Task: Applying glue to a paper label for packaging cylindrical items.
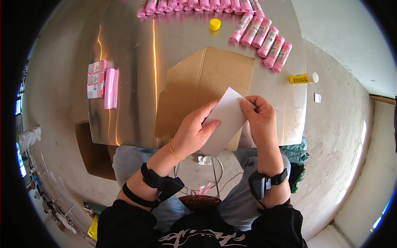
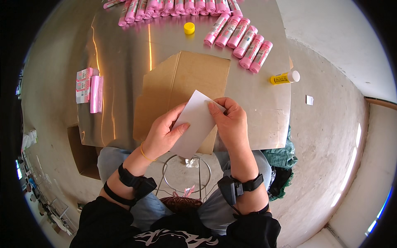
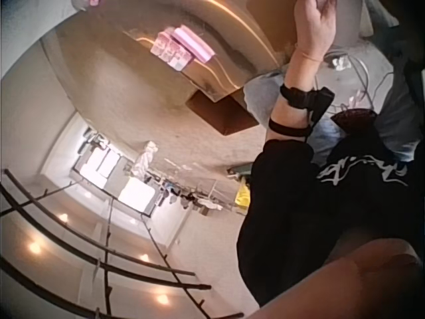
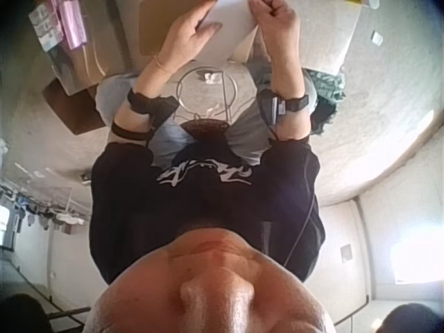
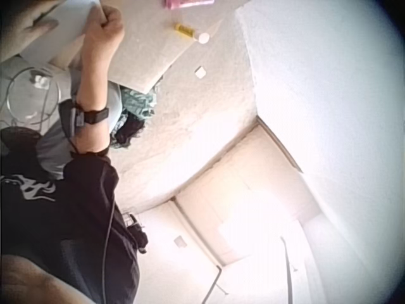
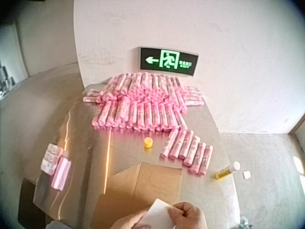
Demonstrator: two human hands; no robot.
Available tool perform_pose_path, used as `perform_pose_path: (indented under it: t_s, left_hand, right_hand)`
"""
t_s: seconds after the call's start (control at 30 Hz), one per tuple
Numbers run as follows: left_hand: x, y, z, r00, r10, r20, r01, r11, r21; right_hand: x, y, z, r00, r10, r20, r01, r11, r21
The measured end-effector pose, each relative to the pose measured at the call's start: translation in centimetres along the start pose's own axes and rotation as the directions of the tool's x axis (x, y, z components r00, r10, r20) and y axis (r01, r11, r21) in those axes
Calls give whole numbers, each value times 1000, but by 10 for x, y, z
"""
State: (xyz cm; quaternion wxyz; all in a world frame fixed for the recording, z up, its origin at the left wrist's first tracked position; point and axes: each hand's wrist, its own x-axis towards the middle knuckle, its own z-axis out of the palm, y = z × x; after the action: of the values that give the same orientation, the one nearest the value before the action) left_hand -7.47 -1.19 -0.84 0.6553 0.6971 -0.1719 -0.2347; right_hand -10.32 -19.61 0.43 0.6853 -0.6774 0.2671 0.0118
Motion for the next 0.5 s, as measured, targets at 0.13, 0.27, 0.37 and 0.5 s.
perform_pose_path:
  t_s: [0.13, 0.27, 0.37, 0.5]
  left_hand:
    - [0, -1, -1, 998, -56, 42, 58, 997, -52]
    - [1, -9, 1, 997, -78, -4, 78, 994, -76]
    - [2, -13, 3, 990, -94, -104, 71, 976, -205]
    - [4, -19, 4, 970, -105, -219, 58, 975, -212]
  right_hand:
    - [0, 1, 2, 1000, -21, -19, 20, 998, -52]
    - [3, 8, 3, 999, -37, -9, 38, 995, 96]
    - [0, 13, 5, 988, 85, 128, -126, 925, 358]
    - [-17, 25, 22, 989, 37, 145, -46, 997, 59]
